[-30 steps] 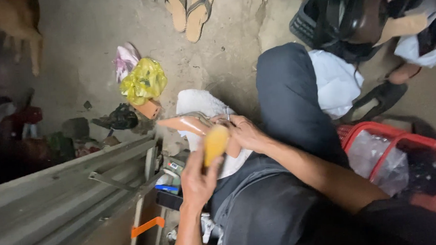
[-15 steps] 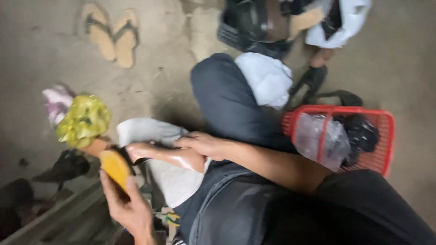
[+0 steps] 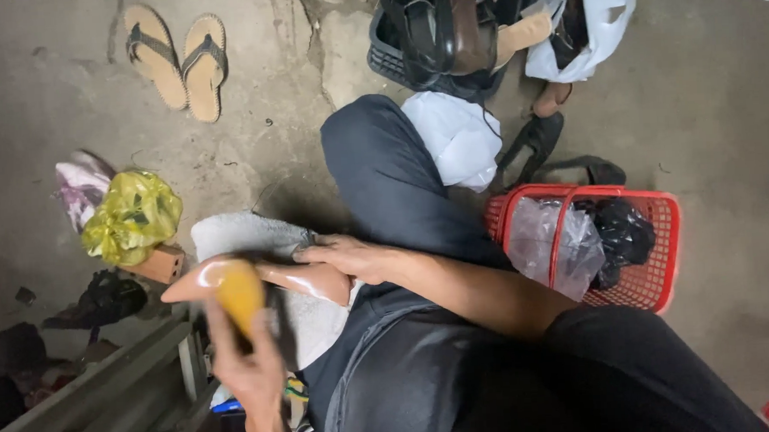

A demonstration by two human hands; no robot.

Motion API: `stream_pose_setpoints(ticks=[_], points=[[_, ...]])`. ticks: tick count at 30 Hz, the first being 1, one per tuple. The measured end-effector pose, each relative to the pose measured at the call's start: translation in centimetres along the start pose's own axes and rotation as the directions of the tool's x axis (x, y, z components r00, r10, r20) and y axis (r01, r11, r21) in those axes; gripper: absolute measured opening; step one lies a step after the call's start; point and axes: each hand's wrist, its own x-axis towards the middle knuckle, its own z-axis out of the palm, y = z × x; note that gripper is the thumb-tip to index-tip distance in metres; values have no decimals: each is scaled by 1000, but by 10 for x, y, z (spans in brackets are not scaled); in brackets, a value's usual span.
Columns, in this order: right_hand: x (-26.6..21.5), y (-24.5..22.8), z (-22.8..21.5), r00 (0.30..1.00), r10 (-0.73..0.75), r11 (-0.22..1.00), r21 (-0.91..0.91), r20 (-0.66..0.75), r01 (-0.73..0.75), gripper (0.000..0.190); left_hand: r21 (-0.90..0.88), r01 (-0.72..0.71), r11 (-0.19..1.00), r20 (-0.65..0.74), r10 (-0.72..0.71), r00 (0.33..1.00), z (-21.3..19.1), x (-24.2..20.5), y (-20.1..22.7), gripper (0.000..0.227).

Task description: Repairing the sole of a high-heeled shoe using a hammer, brush, and pressing tools.

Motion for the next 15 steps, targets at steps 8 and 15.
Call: stream_pose_setpoints(ticks=[8,15], points=[[-31,-22,7,959,-232,913,-302,166,273,73,-98,158,983,65,-152,986,12,-1,13,62],[-20,1,-2,942,-95,995,61,322,79,27,14,88,996,-78,-86,993,10,1,23,63]])
